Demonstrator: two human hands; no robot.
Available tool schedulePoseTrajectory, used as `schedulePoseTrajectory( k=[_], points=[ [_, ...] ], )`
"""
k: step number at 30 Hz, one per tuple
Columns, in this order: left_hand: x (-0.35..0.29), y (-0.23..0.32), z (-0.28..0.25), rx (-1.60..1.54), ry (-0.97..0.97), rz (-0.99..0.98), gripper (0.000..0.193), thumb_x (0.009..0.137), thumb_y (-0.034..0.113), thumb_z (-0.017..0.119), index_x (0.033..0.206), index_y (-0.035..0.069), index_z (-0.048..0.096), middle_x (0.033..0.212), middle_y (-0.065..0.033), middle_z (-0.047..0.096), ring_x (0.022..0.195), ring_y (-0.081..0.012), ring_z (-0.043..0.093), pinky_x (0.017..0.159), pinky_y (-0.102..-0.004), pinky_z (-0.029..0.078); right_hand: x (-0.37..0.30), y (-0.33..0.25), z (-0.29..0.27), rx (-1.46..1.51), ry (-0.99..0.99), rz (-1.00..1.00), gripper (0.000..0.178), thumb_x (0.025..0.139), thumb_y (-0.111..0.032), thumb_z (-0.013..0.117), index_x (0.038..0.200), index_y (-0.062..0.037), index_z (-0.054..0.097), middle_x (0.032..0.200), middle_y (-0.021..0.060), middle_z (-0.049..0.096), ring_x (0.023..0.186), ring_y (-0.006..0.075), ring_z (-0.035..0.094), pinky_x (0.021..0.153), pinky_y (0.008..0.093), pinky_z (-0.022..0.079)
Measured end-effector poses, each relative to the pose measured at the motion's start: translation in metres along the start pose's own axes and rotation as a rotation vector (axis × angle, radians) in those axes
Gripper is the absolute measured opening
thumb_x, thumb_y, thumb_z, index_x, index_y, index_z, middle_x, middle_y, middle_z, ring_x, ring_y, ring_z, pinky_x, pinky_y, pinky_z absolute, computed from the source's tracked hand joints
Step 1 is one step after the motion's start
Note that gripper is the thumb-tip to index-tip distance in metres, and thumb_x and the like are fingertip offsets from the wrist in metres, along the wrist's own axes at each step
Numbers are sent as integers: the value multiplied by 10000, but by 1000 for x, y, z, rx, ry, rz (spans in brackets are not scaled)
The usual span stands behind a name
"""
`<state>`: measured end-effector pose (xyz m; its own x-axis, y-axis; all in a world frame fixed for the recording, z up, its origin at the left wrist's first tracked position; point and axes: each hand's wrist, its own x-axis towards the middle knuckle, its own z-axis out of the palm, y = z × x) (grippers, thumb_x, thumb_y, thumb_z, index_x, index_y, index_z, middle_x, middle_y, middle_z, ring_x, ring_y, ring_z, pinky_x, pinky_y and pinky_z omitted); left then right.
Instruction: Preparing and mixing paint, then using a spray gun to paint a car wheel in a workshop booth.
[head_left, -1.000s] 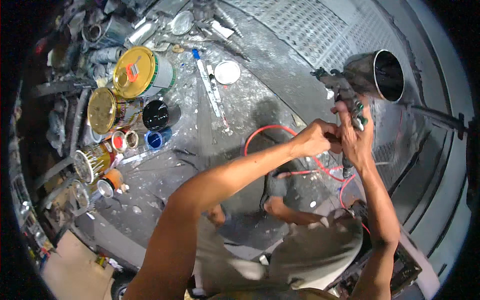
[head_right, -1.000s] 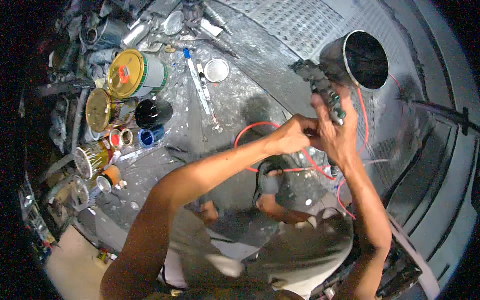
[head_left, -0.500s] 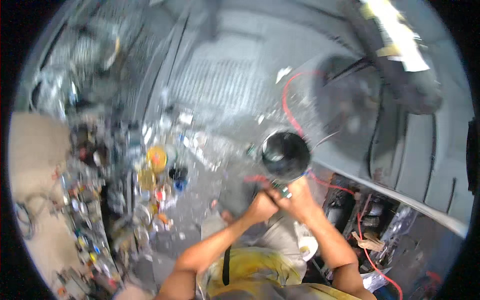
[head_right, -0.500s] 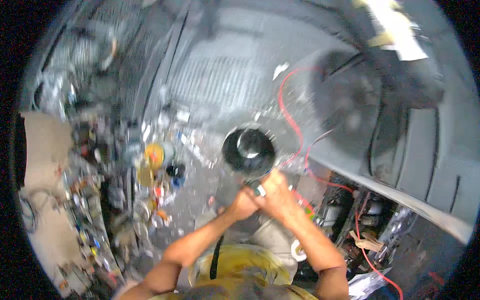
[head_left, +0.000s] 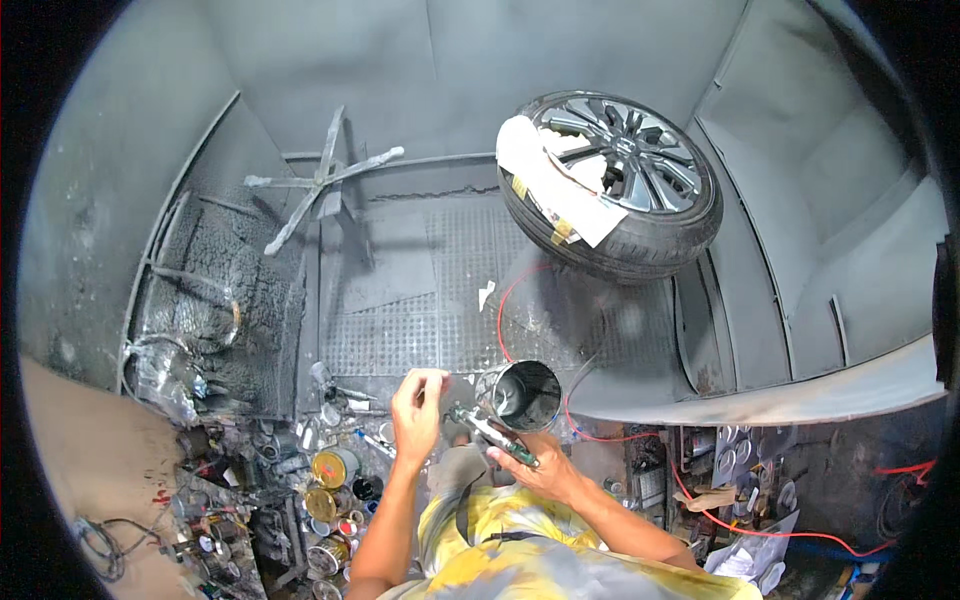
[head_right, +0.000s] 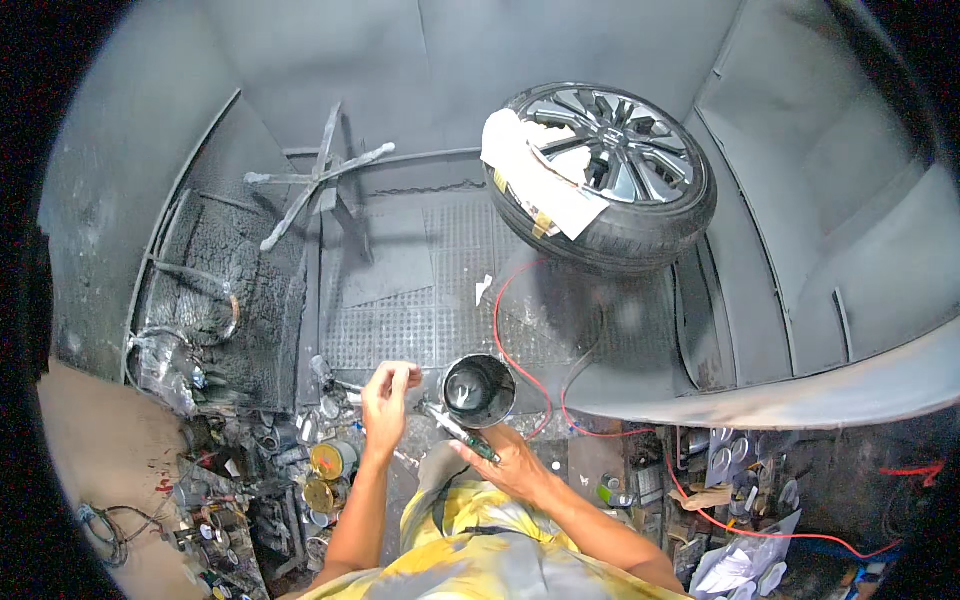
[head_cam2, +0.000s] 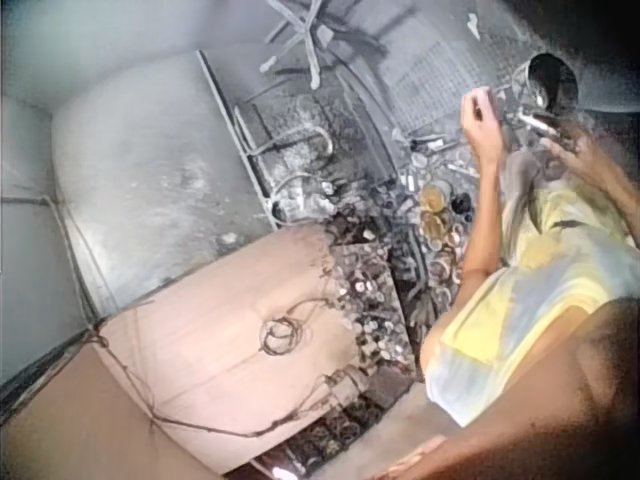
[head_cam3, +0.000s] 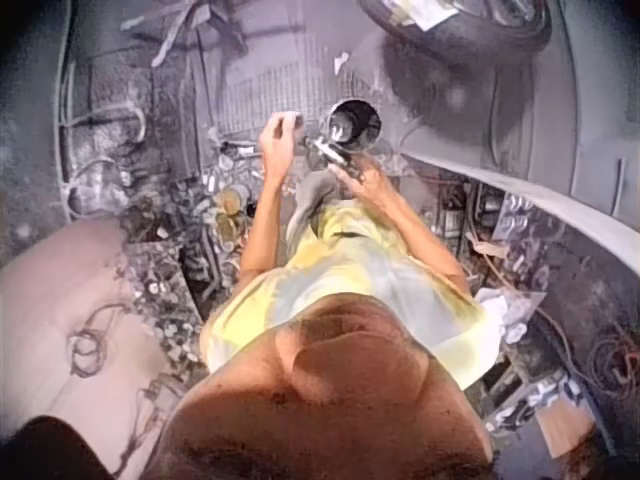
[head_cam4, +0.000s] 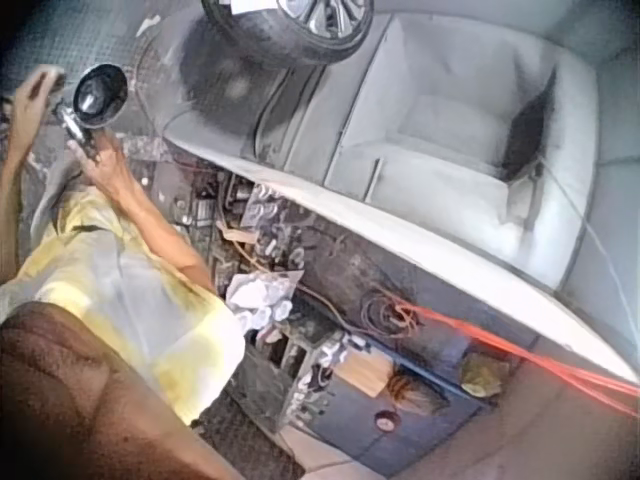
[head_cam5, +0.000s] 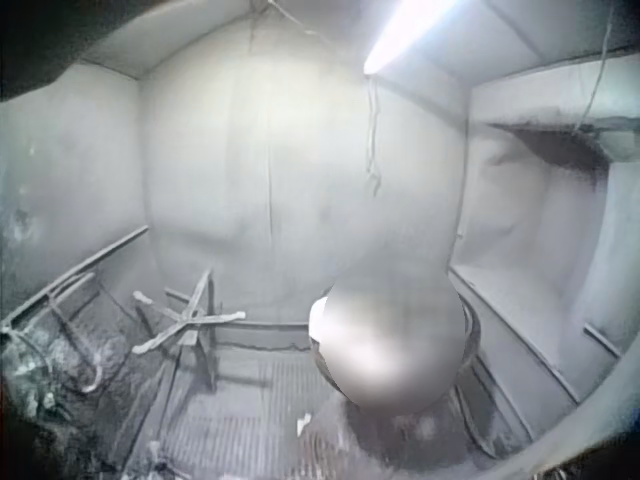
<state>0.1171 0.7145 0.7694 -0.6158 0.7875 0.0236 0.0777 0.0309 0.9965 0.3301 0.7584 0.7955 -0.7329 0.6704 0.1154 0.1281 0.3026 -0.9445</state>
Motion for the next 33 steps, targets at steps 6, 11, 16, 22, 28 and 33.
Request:
schedulePoseTrajectory(
  k=[6,11,16,22,28,33],
  points=[
    [96,-75,7,-278,-126,-413,350,1010,320,615,881,1,673,748,-54,649,607,-124,621,580,-283,546,65,17,-5,-16,-107,147,406,958,-270,675,1250,-4,584,1126,215,667,1046,405,638,895,451,498],
    [186,-81,20,-193,-224,-484,430,995,403,625,796,24,649,656,-37,624,513,-115,573,493,-271,490,143,21,-20,-32,-177,252,381,947,-241,685,1224,6,599,1189,217,645,1029,404,639,905,444,499],
    [285,-49,38,-96,-327,-303,421,1025,366,579,991,-29,719,814,-71,695,770,-142,670,733,-292,547,211,15,-65,-352,-87,92,432,919,-268,727,1306,-95,647,1081,198,712,986,287,707,881,389,506],
    [369,11,89,165,-423,268,267,1002,204,587,1085,-21,703,1034,-108,696,988,-227,657,892,-353,505,282,-17,-141,-278,42,80,376,889,-127,749,1234,-9,661,1133,195,710,1006,299,706,862,372,533],
    [400,23,165,347,-520,729,223,949,133,612,1123,19,694,1163,-98,661,1075,-284,590,942,-405,472,302,-30,-212,-238,222,389,372,893,-123,749,1224,4,637,1153,180,699,1078,281,672,938,367,499],
    [418,24,219,618,-607,838,278,941,159,615,1191,51,668,1237,-30,634,1028,-242,544,915,-378,450,317,-13,-260,-234,338,412,319,945,-124,692,1216,15,597,882,76,674,762,106,605,681,271,495]
  ],
)
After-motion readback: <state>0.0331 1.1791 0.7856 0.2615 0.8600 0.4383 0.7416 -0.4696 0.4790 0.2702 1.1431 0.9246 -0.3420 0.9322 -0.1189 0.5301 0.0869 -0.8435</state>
